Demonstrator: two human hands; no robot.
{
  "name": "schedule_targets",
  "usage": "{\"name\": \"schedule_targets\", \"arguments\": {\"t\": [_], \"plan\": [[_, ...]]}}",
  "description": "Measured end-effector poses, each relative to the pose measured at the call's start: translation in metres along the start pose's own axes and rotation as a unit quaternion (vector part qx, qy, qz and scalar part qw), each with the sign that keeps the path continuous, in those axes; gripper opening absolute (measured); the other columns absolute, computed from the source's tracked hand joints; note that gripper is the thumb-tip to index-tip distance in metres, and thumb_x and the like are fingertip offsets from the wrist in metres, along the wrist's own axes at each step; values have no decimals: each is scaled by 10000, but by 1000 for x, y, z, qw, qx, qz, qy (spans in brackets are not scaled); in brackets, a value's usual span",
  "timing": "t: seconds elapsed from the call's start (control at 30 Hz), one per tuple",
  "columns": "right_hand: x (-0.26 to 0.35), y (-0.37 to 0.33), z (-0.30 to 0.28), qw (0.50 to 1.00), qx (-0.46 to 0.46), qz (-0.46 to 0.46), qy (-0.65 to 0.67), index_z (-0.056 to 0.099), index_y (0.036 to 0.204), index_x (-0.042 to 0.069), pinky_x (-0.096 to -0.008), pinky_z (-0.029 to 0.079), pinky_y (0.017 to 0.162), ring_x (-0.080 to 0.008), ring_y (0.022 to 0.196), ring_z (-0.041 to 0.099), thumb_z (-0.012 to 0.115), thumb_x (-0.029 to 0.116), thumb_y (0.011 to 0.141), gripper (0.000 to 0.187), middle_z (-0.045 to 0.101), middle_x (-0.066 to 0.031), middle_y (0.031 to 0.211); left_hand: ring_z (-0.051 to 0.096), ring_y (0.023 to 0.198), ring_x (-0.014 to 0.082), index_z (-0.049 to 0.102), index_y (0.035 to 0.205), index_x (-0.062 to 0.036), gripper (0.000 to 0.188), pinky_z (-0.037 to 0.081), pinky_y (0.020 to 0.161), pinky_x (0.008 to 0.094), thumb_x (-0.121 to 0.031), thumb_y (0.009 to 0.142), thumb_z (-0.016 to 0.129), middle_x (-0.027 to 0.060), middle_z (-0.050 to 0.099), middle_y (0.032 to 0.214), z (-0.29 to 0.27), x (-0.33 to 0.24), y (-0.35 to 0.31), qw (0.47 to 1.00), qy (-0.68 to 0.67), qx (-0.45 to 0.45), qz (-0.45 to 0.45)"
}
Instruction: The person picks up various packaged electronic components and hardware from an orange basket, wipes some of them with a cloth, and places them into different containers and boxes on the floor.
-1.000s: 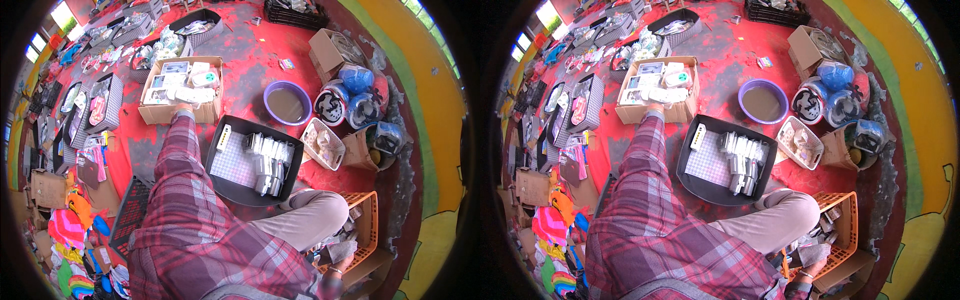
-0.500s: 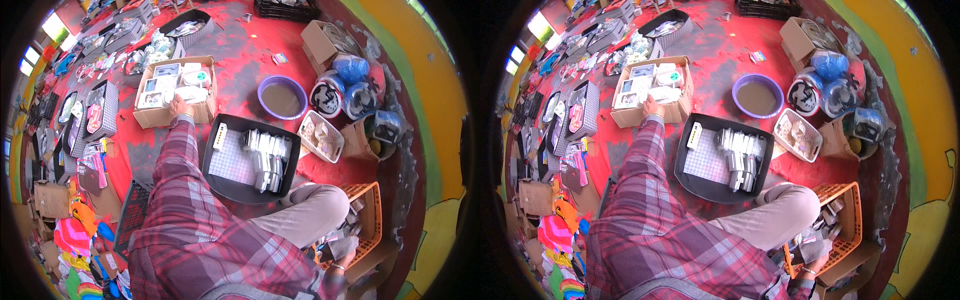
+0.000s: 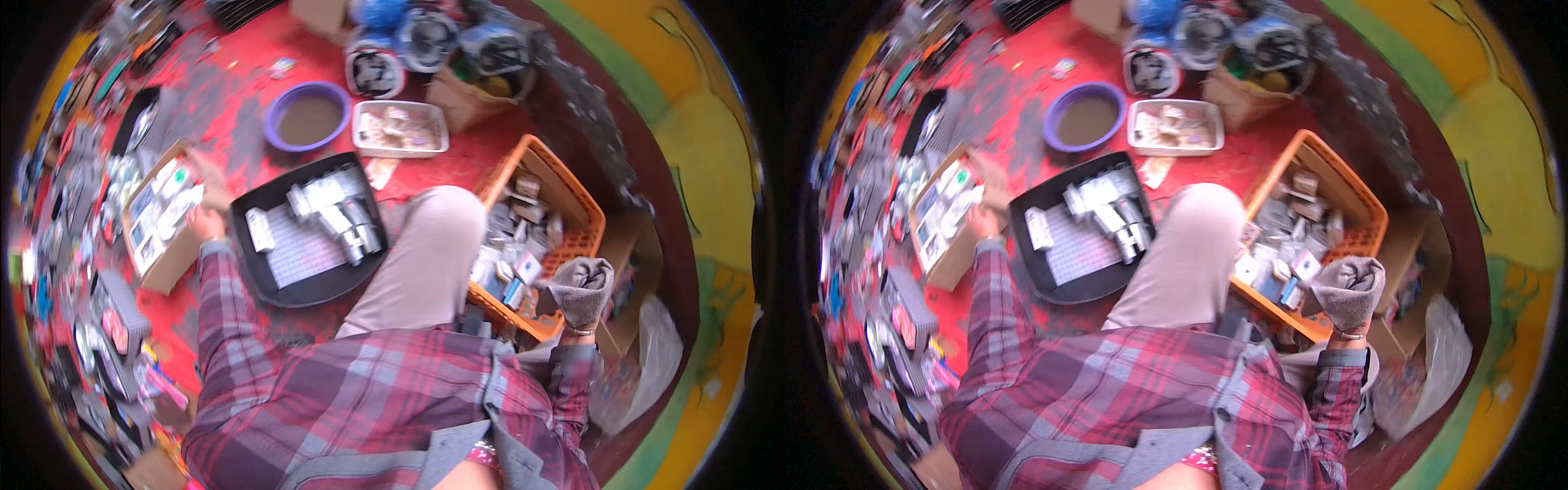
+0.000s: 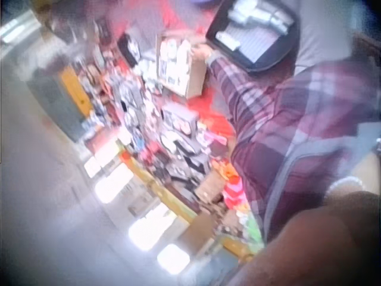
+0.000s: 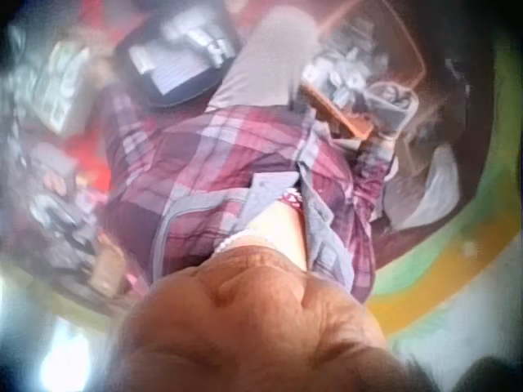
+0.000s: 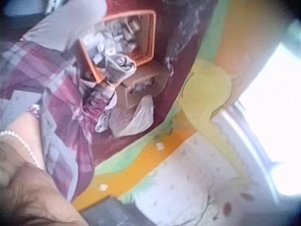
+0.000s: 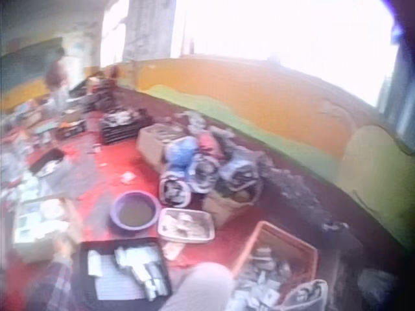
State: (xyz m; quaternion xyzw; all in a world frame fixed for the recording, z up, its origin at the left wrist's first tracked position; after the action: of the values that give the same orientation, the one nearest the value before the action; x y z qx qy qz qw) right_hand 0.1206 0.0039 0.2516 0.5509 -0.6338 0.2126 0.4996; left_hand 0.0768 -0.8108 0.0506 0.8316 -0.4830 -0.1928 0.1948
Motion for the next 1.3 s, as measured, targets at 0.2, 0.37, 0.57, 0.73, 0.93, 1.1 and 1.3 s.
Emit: {"name": "schedule_targets", "arguments": {"t": [0.2, 0.37, 0.57, 0.73, 0.93, 1.1, 1.3], "plan": [[-52, -11, -96, 983, -123, 47, 128, 479, 1096, 17, -312, 430, 852, -183, 937, 520, 676, 416, 727, 578, 529, -50, 1020, 553, 940, 332, 628, 948, 11, 240, 423, 872, 418, -125, 786, 515, 168, 609, 930, -18, -196, 34, 966, -235, 55, 97], [-21, 38, -107, 808, 19, 63, 586, 576, 1064, 47, -387, 447, 822, -220, 899, 564, 546, 445, 822, 467, 609, -95, 968, 590, 948, 303, 629, 994, -21, 218, 457, 837, 344, -147, 856, 517, 162, 628, 975, -136, -415, 56, 881, -396, 84, 246], [-76, 37, -133, 788, -183, 90, 581, 498, 833, 113, -279, 439, 605, -141, 658, 501, 434, 269, 893, 179, 498, -5, 749, 605, 893, 287, 639, 1000, -69, 251, 472, 776, 364, -221, 858, 497, 140, 639, 932, -228, -657, -21, 739, -476, 136, 458], [-74, 65, -145, 868, -250, 95, 418, 396, 637, 136, -274, 342, 465, -132, 490, 358, 409, 136, 850, 213, 380, 22, 578, 613, 886, 303, 623, 1018, -38, 301, 482, 790, 371, -242, 829, 509, 173, 635, 949, -168, -764, -152, 667, -359, 417, 503], [-65, 59, -187, 794, -137, 94, 585, 357, 594, 178, -297, 322, 500, -147, 501, 351, 408, 250, 861, 281, 353, 20, 550, 599, 878, 368, 645, 925, -20, 324, 471, 812, 413, -271, 801, 483, 211, 630, 933, -10, -738, -292, 598, -83, 545, 581], [-96, 27, -206, 787, -127, 59, 601, 482, 860, 152, -385, 409, 713, -221, 773, 471, 404, 347, 910, 216, 483, -31, 808, 590, 972, 345, 658, 978, -42, 329, 459, 857, 404, -256, 776, 508, 205, 619, 1024, 105, -673, -356, 599, 75, 582, 545], [-80, 14, -204, 765, -345, 196, 507, 572, 857, 153, -344, 499, 674, -202, 674, 574, 448, 370, 889, 252, 569, -28, 759, 547, 1056, 352, 572, 1138, -16, 456, 429, 914, 405, -245, 744, 558, 237, 571, 1115, 31, -722, -363, 648, -92, 653, 382]]}}
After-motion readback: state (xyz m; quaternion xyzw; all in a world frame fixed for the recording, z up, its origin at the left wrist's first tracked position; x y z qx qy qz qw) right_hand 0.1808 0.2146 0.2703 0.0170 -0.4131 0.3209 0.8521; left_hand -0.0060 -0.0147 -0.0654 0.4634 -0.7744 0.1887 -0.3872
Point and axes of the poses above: each hand's wrist, its own y-axis towards the middle knuckle, its own z-axis out of the palm, x = y × z, the point moved 4 cm from there along y, towards the middle knuckle
